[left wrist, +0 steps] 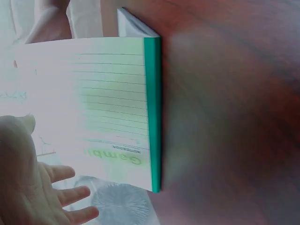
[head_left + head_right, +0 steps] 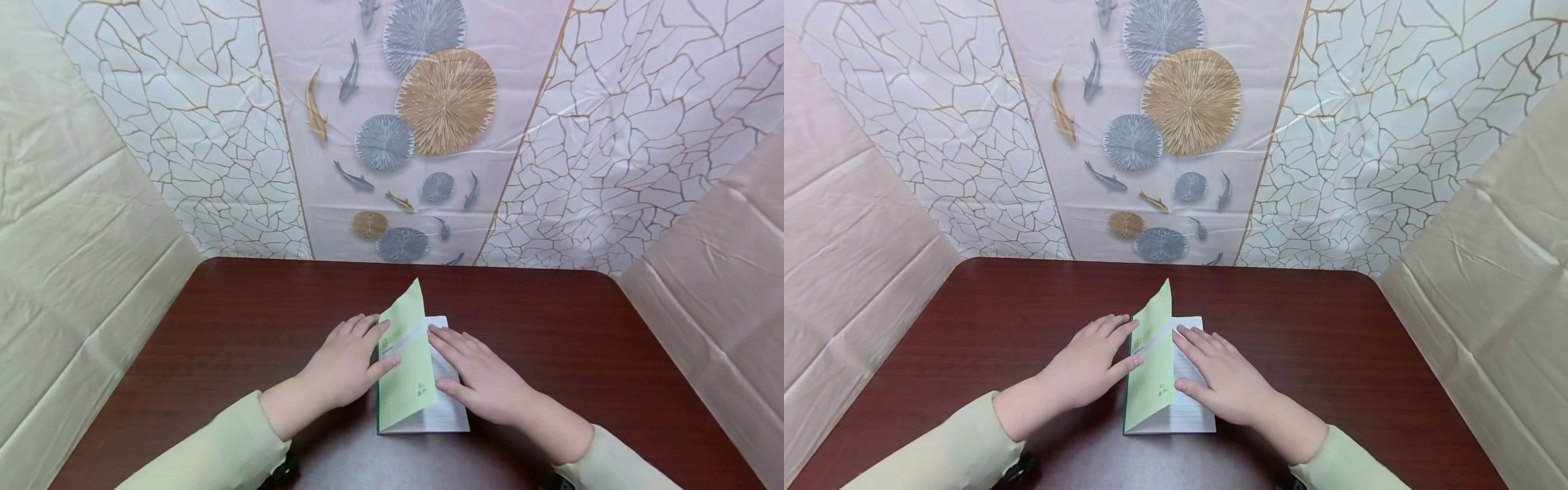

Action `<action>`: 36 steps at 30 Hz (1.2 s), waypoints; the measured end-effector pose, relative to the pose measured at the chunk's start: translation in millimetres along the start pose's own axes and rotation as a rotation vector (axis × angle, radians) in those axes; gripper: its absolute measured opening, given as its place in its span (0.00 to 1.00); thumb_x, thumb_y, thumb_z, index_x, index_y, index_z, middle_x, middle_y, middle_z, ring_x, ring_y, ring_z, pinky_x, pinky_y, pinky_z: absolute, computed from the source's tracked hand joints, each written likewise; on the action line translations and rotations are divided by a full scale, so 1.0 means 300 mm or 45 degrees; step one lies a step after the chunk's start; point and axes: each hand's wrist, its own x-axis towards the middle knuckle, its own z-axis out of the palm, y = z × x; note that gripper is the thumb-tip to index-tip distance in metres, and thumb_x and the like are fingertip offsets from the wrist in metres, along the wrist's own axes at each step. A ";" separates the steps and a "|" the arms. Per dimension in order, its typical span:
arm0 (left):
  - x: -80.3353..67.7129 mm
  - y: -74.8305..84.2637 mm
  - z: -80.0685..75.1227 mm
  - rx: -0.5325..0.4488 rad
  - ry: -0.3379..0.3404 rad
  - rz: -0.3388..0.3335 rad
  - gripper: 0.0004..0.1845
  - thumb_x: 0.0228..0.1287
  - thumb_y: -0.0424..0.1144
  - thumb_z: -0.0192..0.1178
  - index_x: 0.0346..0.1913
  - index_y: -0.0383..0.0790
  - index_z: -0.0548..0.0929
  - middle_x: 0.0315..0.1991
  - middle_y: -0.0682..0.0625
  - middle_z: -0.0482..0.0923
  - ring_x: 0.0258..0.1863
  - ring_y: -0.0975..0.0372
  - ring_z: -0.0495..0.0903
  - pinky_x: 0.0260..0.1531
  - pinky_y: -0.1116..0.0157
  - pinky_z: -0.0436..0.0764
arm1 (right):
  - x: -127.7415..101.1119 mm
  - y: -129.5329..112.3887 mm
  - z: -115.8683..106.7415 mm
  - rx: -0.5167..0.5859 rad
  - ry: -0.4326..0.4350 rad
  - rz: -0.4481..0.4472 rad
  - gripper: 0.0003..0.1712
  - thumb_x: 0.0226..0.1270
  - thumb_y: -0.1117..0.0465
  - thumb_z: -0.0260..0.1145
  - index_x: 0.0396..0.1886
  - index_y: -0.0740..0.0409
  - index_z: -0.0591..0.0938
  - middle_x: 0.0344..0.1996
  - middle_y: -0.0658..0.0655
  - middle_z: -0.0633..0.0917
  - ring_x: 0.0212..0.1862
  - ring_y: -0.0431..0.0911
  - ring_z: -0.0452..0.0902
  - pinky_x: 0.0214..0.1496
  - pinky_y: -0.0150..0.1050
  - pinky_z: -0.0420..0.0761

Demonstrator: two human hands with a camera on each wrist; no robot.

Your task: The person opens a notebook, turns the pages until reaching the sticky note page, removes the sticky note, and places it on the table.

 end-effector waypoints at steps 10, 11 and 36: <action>0.036 0.034 -0.061 0.002 0.118 -0.002 0.40 0.72 0.69 0.37 0.74 0.45 0.66 0.72 0.45 0.65 0.72 0.49 0.62 0.72 0.49 0.56 | 0.065 -0.047 0.017 -0.036 0.041 -0.131 0.41 0.77 0.34 0.43 0.78 0.54 0.58 0.75 0.58 0.62 0.74 0.55 0.58 0.70 0.58 0.62; 0.038 0.035 -0.065 0.001 0.117 -0.005 0.40 0.72 0.70 0.37 0.74 0.45 0.65 0.72 0.46 0.65 0.72 0.49 0.61 0.72 0.50 0.56 | 0.069 -0.049 0.019 -0.038 0.041 -0.136 0.42 0.77 0.33 0.41 0.78 0.54 0.59 0.75 0.58 0.62 0.74 0.55 0.58 0.70 0.58 0.62; 0.014 0.007 -0.117 -0.025 0.104 -0.043 0.38 0.71 0.67 0.45 0.75 0.46 0.65 0.73 0.46 0.62 0.73 0.48 0.58 0.73 0.51 0.52 | 0.031 0.008 0.071 -0.101 -0.138 -0.003 0.46 0.70 0.32 0.55 0.79 0.49 0.57 0.75 0.58 0.62 0.75 0.55 0.57 0.73 0.58 0.58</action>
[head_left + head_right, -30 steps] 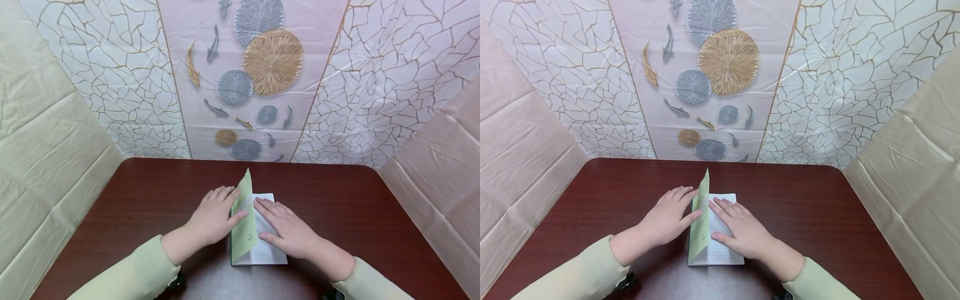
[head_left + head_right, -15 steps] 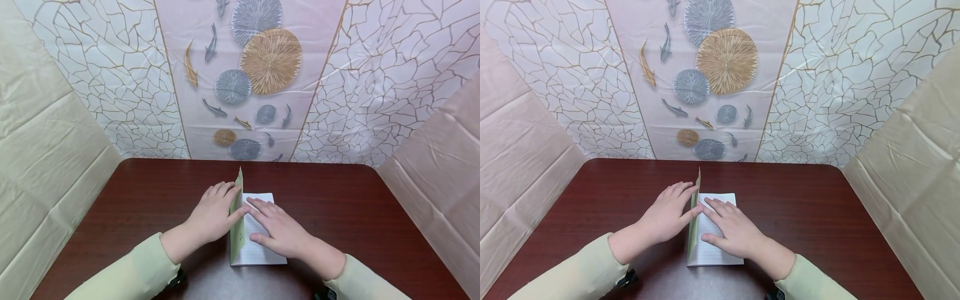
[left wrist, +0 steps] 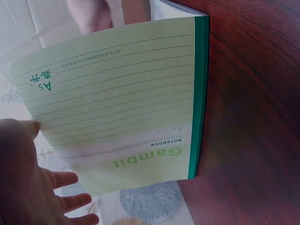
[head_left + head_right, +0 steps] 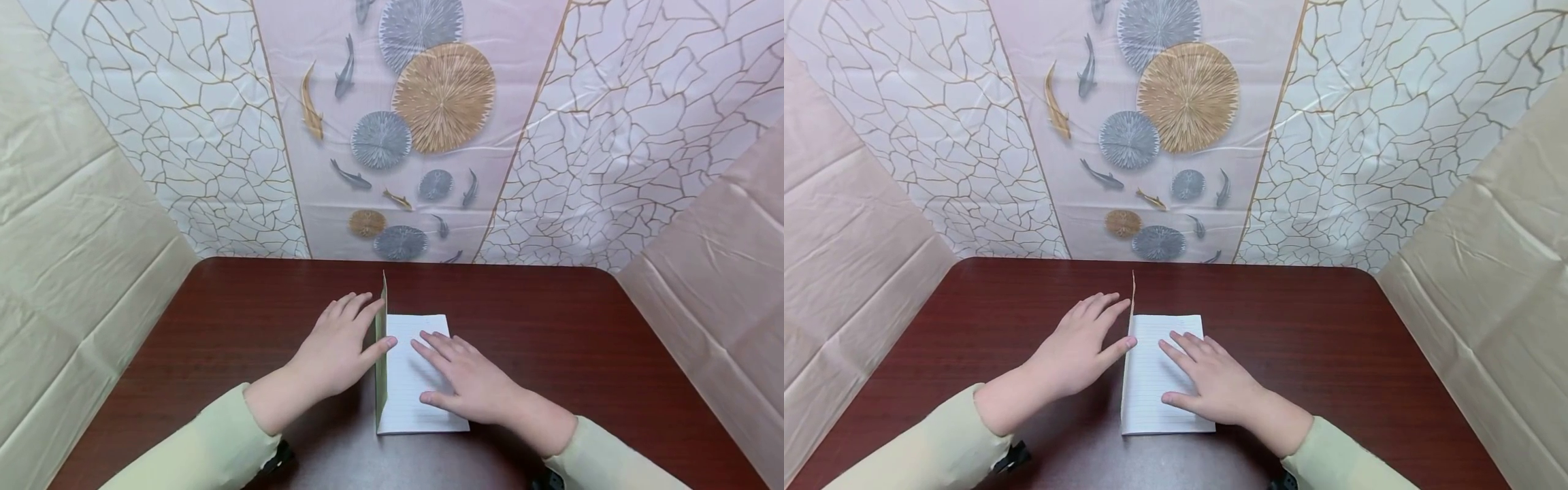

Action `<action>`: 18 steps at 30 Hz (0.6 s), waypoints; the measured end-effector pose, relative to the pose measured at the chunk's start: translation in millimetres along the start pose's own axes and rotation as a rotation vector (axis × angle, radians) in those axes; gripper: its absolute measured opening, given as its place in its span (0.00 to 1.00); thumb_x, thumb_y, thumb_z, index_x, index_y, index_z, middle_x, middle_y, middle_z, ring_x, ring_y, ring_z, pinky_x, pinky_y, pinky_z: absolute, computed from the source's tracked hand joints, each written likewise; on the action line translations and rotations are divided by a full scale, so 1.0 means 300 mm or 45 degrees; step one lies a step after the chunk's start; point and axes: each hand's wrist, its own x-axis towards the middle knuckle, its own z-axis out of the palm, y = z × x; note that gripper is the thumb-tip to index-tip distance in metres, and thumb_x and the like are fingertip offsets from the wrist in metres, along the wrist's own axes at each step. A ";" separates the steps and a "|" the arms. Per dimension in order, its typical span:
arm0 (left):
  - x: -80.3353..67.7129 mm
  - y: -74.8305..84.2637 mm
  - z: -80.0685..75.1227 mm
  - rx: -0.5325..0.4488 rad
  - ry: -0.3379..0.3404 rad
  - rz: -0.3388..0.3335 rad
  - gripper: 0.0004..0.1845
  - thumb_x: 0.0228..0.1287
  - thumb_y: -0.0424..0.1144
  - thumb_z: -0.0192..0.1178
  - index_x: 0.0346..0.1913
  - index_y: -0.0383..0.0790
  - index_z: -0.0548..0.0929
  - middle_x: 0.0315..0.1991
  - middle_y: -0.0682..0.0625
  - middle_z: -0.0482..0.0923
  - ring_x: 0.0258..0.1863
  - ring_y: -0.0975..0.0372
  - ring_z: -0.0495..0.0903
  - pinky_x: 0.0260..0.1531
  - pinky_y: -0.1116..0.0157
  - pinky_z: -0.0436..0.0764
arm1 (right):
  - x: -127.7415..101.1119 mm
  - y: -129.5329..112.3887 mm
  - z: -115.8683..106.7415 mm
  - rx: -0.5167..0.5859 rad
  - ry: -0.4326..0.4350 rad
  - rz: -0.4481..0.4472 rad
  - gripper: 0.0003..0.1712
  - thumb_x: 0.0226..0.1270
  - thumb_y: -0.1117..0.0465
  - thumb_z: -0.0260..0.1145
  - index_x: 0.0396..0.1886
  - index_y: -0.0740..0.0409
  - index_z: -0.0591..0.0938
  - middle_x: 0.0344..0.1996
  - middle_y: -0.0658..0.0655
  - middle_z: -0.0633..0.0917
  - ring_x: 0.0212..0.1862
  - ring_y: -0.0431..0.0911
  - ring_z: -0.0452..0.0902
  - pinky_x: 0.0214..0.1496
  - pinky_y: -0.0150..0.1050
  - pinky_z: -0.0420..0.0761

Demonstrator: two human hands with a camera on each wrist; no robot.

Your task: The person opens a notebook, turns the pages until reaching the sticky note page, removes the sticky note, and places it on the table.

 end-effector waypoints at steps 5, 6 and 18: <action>-0.027 -0.031 -0.010 -0.023 0.013 -0.022 0.38 0.71 0.66 0.47 0.75 0.47 0.64 0.74 0.45 0.61 0.74 0.47 0.56 0.73 0.49 0.52 | -0.049 0.073 0.034 -0.042 -0.084 0.046 0.49 0.68 0.26 0.50 0.78 0.50 0.61 0.75 0.58 0.62 0.75 0.56 0.56 0.72 0.61 0.57; -0.032 -0.038 -0.012 -0.031 0.020 -0.021 0.38 0.71 0.65 0.48 0.75 0.47 0.64 0.74 0.45 0.61 0.74 0.46 0.56 0.73 0.49 0.52 | -0.058 0.086 0.037 -0.036 -0.101 0.059 0.49 0.67 0.25 0.50 0.78 0.51 0.61 0.75 0.58 0.62 0.75 0.57 0.55 0.72 0.61 0.56; -0.115 -0.152 -0.046 -0.044 0.025 0.007 0.32 0.73 0.56 0.52 0.75 0.48 0.66 0.75 0.44 0.58 0.75 0.46 0.54 0.72 0.45 0.53 | -0.102 0.171 0.067 -0.023 -0.197 0.145 0.51 0.63 0.22 0.52 0.78 0.46 0.61 0.77 0.52 0.59 0.77 0.56 0.52 0.73 0.63 0.51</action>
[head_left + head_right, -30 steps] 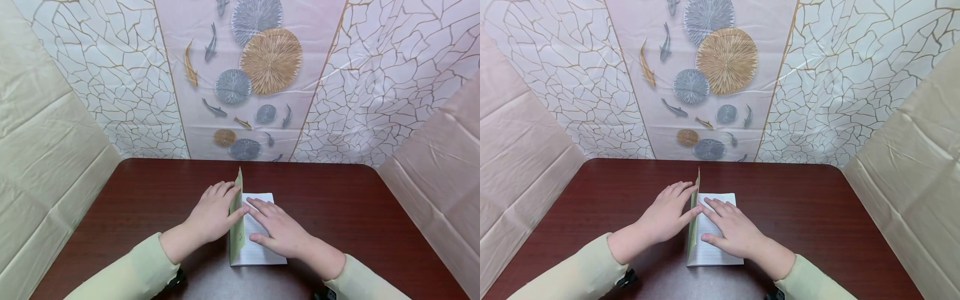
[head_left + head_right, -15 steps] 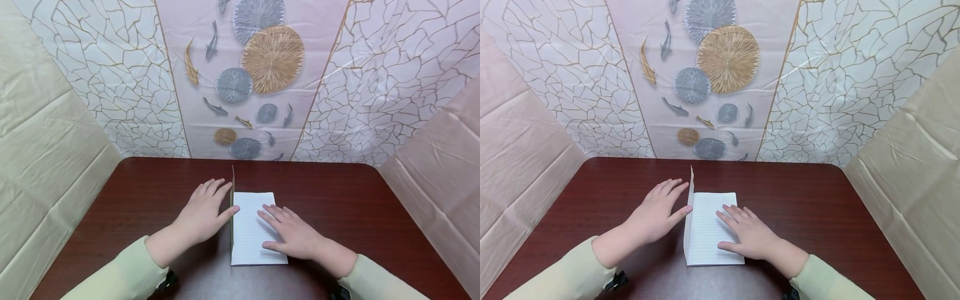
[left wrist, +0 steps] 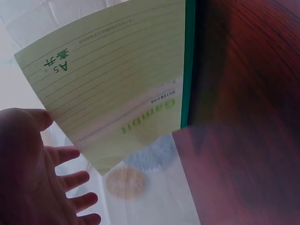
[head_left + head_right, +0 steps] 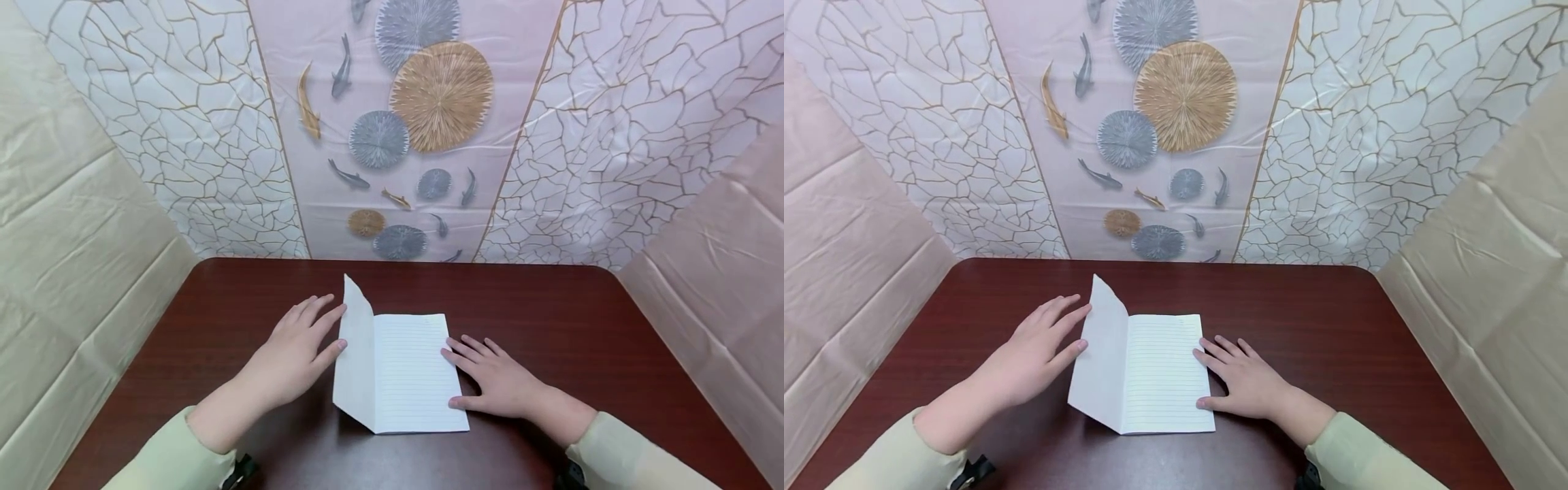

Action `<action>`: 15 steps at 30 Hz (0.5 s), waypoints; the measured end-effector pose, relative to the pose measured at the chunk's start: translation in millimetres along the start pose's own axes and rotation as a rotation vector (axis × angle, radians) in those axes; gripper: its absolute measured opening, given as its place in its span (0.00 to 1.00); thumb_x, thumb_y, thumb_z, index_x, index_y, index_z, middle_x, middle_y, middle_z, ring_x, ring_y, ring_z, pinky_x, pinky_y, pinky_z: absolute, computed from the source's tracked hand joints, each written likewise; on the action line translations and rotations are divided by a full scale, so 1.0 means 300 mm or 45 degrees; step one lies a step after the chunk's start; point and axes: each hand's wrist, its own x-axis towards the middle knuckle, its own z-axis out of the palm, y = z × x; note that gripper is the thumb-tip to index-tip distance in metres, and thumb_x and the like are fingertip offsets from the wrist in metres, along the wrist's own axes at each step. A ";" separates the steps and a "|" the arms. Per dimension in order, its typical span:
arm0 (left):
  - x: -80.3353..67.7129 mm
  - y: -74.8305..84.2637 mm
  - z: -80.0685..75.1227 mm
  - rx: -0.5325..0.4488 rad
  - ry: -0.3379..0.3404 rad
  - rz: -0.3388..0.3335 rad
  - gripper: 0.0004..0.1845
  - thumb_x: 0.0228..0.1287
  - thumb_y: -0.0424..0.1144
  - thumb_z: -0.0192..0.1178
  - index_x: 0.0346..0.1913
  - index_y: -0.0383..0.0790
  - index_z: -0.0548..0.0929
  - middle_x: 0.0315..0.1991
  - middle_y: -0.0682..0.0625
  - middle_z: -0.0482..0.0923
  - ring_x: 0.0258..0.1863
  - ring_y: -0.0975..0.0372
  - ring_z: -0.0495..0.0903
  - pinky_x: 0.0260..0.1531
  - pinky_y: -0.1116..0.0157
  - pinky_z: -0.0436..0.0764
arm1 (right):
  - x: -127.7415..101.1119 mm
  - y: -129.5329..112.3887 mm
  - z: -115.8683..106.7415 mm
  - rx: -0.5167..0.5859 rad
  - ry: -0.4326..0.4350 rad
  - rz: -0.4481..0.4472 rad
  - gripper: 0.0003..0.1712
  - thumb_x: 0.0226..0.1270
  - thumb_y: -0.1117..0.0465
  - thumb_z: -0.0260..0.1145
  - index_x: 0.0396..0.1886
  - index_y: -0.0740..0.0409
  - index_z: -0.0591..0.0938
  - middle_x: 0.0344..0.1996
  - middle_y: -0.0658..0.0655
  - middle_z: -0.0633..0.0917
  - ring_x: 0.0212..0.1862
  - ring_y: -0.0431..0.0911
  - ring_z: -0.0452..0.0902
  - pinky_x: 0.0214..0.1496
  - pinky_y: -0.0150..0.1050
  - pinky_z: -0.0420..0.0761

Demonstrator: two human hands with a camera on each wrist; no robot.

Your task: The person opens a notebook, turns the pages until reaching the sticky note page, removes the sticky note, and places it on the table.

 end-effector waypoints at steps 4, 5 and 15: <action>-0.033 -0.035 -0.009 0.018 -0.008 -0.016 0.30 0.73 0.52 0.53 0.74 0.45 0.67 0.74 0.42 0.58 0.74 0.44 0.54 0.71 0.43 0.52 | 0.000 -0.002 -0.002 -0.003 -0.018 0.013 0.52 0.62 0.22 0.51 0.78 0.45 0.61 0.77 0.51 0.58 0.77 0.56 0.51 0.73 0.63 0.51; -0.040 -0.043 -0.008 0.026 -0.007 -0.021 0.30 0.73 0.51 0.54 0.73 0.44 0.67 0.74 0.41 0.59 0.74 0.44 0.55 0.71 0.43 0.52 | 0.000 -0.003 -0.003 -0.002 -0.023 0.017 0.52 0.62 0.22 0.51 0.78 0.45 0.60 0.77 0.51 0.58 0.77 0.55 0.51 0.73 0.62 0.51; -0.103 -0.090 0.012 0.162 -0.044 -0.140 0.28 0.66 0.46 0.60 0.67 0.40 0.75 0.72 0.39 0.63 0.72 0.40 0.57 0.69 0.40 0.53 | -0.003 -0.006 -0.013 0.006 -0.080 0.044 0.53 0.62 0.21 0.49 0.79 0.43 0.58 0.78 0.50 0.56 0.78 0.54 0.48 0.74 0.61 0.51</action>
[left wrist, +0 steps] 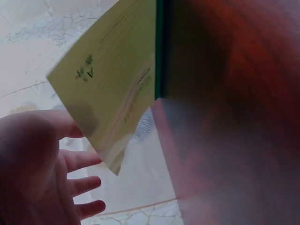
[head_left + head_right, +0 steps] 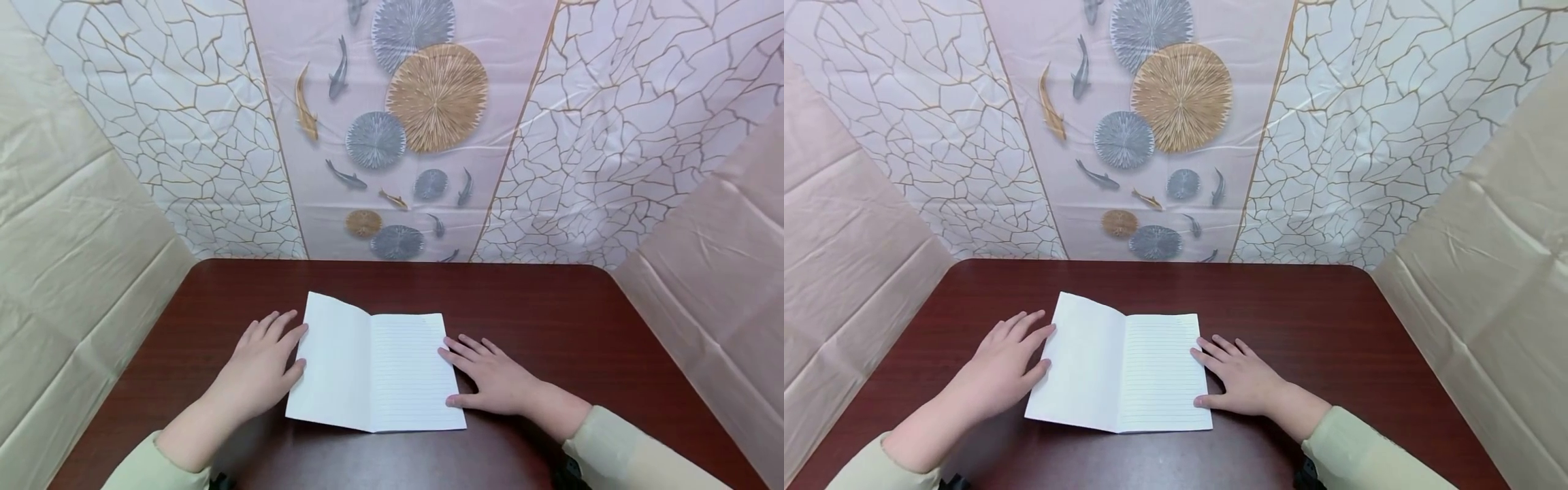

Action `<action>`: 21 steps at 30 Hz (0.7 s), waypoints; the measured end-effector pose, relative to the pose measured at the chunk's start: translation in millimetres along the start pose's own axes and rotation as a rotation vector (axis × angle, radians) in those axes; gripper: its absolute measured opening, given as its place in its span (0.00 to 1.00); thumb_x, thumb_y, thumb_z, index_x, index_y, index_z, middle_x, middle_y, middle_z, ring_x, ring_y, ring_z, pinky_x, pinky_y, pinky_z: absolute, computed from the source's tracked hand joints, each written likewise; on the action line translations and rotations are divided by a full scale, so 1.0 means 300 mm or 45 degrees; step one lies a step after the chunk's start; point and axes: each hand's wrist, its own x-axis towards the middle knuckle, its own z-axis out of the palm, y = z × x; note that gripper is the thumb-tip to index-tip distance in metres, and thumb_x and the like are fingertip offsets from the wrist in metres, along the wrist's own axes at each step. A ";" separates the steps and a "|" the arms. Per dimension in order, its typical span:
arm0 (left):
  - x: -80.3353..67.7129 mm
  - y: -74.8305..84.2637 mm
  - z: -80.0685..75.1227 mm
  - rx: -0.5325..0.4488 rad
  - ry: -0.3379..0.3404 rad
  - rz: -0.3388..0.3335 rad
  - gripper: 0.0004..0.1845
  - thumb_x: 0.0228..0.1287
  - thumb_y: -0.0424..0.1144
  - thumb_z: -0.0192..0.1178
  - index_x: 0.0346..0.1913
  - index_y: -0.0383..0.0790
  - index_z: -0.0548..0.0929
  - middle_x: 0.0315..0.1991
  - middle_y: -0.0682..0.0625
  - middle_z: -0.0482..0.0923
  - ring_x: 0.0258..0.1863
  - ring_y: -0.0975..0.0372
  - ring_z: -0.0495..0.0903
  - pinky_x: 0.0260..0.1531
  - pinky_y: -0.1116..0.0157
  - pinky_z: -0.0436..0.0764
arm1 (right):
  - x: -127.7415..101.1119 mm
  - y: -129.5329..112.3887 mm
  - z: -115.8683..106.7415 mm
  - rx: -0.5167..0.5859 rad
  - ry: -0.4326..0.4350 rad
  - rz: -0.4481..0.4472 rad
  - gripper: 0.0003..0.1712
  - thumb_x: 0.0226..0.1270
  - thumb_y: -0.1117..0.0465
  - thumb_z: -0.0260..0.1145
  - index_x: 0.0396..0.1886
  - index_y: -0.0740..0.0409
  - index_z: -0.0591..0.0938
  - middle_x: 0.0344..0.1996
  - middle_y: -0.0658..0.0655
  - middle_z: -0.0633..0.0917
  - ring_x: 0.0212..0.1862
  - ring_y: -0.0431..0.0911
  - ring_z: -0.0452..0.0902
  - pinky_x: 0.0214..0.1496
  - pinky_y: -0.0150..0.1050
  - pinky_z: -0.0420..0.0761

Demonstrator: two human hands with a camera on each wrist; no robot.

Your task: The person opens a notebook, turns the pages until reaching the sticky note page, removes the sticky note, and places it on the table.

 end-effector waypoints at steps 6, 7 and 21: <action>-0.025 -0.018 0.032 0.075 -0.070 0.007 0.27 0.63 0.45 0.64 0.63 0.40 0.79 0.69 0.41 0.68 0.71 0.40 0.60 0.68 0.39 0.54 | 0.009 -0.003 -0.007 0.003 -0.027 -0.001 0.53 0.62 0.21 0.49 0.79 0.44 0.58 0.78 0.51 0.56 0.78 0.55 0.48 0.73 0.62 0.51; -0.025 -0.019 0.039 0.081 -0.091 0.011 0.27 0.63 0.45 0.64 0.64 0.40 0.78 0.69 0.42 0.68 0.71 0.40 0.60 0.68 0.39 0.54 | 0.008 -0.004 -0.010 0.005 -0.029 0.003 0.53 0.62 0.21 0.50 0.79 0.44 0.59 0.78 0.51 0.57 0.78 0.56 0.48 0.73 0.62 0.51; -0.010 0.001 0.140 0.077 -0.288 0.176 0.26 0.64 0.27 0.55 0.65 0.43 0.77 0.66 0.45 0.73 0.69 0.45 0.67 0.64 0.41 0.65 | 0.009 -0.020 -0.023 0.027 -0.090 0.060 0.53 0.60 0.20 0.51 0.79 0.42 0.58 0.78 0.50 0.55 0.78 0.55 0.46 0.73 0.63 0.51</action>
